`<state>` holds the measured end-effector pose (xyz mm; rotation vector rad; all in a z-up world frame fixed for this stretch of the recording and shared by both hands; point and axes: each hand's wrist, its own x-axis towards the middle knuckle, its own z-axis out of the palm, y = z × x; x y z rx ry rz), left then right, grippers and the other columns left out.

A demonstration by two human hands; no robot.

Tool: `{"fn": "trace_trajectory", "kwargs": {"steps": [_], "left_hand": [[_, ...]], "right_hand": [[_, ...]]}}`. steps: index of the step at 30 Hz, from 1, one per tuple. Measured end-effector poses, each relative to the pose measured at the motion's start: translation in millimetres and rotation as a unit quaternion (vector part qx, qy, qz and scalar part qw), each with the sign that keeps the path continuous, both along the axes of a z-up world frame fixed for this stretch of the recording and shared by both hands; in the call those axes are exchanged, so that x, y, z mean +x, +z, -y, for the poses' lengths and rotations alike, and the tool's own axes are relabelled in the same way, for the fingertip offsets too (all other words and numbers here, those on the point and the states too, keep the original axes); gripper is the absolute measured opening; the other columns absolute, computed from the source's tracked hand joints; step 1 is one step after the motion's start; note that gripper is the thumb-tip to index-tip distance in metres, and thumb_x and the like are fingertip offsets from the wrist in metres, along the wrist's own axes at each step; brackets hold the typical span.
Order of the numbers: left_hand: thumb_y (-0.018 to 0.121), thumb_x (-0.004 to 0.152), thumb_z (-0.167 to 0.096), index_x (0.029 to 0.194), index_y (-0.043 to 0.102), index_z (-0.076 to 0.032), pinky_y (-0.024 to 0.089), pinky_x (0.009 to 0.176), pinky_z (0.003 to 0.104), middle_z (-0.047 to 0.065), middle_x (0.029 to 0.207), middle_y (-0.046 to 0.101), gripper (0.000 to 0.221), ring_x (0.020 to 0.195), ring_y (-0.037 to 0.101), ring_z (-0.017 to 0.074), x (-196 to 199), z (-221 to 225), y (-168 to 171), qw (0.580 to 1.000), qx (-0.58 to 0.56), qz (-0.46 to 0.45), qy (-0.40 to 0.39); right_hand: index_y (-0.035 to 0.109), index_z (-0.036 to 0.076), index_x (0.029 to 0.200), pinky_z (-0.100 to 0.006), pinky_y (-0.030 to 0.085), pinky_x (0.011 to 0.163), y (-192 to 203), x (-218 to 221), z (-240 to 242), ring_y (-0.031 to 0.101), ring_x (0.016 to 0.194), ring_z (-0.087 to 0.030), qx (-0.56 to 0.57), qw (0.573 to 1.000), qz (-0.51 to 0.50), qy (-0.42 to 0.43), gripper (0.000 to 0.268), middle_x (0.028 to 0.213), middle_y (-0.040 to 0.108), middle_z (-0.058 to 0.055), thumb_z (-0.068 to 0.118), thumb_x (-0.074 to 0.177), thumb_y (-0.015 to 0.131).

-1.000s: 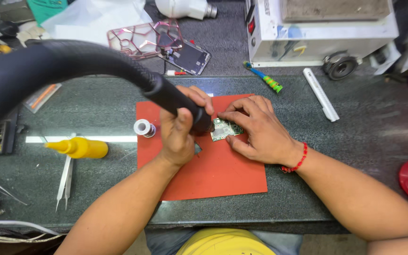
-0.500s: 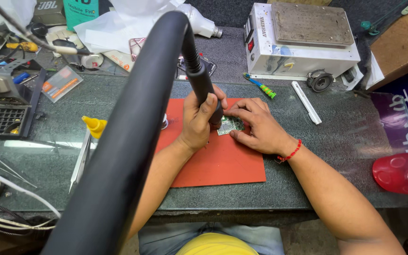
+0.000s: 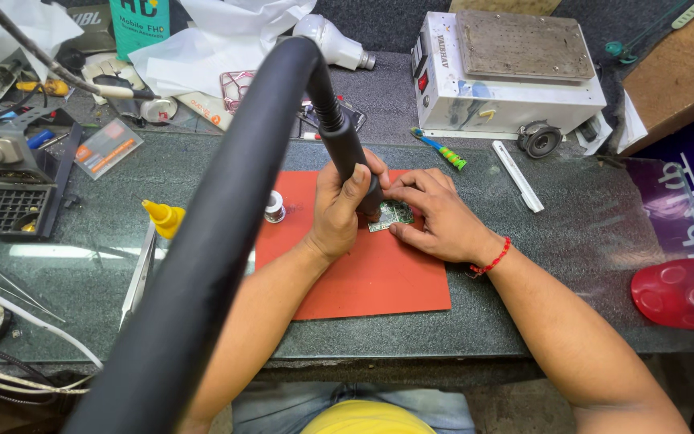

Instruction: The person uses a heat gun to apply localized heat to a small green circuit board held on a red silicone mat. The person holds the heat gun with one hand and stabilizes the board with the other, periodically moving the board to target different areas.

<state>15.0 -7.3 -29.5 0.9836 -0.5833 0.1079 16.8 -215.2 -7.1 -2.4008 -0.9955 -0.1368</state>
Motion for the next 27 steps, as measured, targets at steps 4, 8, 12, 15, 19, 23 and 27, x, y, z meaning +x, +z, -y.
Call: {"fn": "trace_trajectory", "kwargs": {"steps": [4, 8, 12, 15, 19, 23, 27], "left_hand": [[0.058, 0.108, -0.048, 0.111, 0.058, -0.006, 0.047, 0.061, 0.024, 0.005, 0.100, 0.061, 0.042, 0.075, 0.055, 0.0078, -1.3, -1.8, 1.8, 1.000, 0.003, -0.010, 0.027], [0.058, 0.106, -0.049, 0.110, 0.057, -0.007, 0.047, 0.058, 0.023, 0.004, 0.100, 0.061, 0.042, 0.071, 0.055, 0.0071, -2.0, -3.2, 4.8, 0.999, 0.000, -0.023, 0.028], [0.057, 0.109, -0.049, 0.112, 0.057, -0.007, 0.047, 0.064, 0.024, 0.005, 0.101, 0.060, 0.042, 0.077, 0.055, 0.0081, -0.5, -2.9, 4.1, 0.999, 0.003, -0.002, 0.038], [0.057, 0.109, -0.048, 0.112, 0.058, -0.006, 0.047, 0.064, 0.024, 0.006, 0.100, 0.060, 0.042, 0.077, 0.054, 0.0083, 0.2, -3.0, 1.4, 1.000, 0.005, -0.004, 0.028], [0.057, 0.109, -0.047, 0.113, 0.057, -0.006, 0.046, 0.065, 0.024, 0.006, 0.100, 0.060, 0.041, 0.076, 0.053, 0.0080, -1.9, -2.7, 2.5, 0.999, 0.007, -0.009, 0.035], [0.056, 0.107, -0.048, 0.111, 0.056, -0.006, 0.047, 0.059, 0.025, 0.007, 0.098, 0.060, 0.042, 0.070, 0.055, 0.0096, -3.0, -5.5, 4.9, 0.999, -0.020, -0.033, 0.024], [0.050, 0.117, -0.048, 0.106, 0.059, -0.004, 0.048, 0.111, 0.036, 0.008, 0.096, 0.062, 0.046, 0.100, 0.060, 0.0157, 3.9, -5.2, 8.8, 0.989, 0.011, 0.084, 0.121]], "right_hand": [[0.069, 0.011, 0.127, -0.044, 0.037, 0.107, 2.7, -2.2, -0.7, 0.051, 0.118, -0.031, 0.000, 1.000, -0.011, 0.001, 0.049, 0.124, 0.060, -0.009, 0.025, 0.081, 0.076], [0.069, 0.011, 0.128, -0.044, 0.036, 0.109, 4.7, -3.2, 0.3, 0.051, 0.120, -0.031, -0.010, 1.000, -0.014, 0.003, 0.050, 0.122, 0.060, -0.008, 0.025, 0.081, 0.076], [0.068, 0.011, 0.129, -0.044, 0.036, 0.109, 4.9, -2.2, -0.9, 0.050, 0.121, -0.031, -0.009, 1.000, -0.011, 0.006, 0.050, 0.124, 0.060, -0.009, 0.025, 0.081, 0.076], [0.068, 0.012, 0.129, -0.044, 0.037, 0.108, 4.7, -2.7, 0.2, 0.050, 0.120, -0.031, -0.009, 1.000, -0.017, 0.002, 0.051, 0.124, 0.060, -0.008, 0.025, 0.081, 0.076], [0.067, 0.010, 0.128, -0.045, 0.038, 0.103, 7.9, -2.7, -0.4, 0.052, 0.114, -0.033, 0.009, 1.000, 0.001, 0.022, 0.053, 0.120, 0.060, -0.011, 0.028, 0.081, 0.080], [0.065, 0.007, 0.133, -0.039, 0.044, 0.101, 13.1, 0.4, -0.9, 0.058, 0.109, -0.027, 0.065, 0.997, -0.029, 0.028, 0.054, 0.114, 0.062, -0.010, 0.027, 0.084, 0.077], [0.063, 0.002, 0.134, -0.034, 0.049, 0.103, 30.1, 2.9, -12.0, 0.062, 0.114, -0.020, 0.206, 0.968, -0.142, 0.035, 0.044, 0.123, 0.064, -0.010, 0.022, 0.095, 0.070]]}}
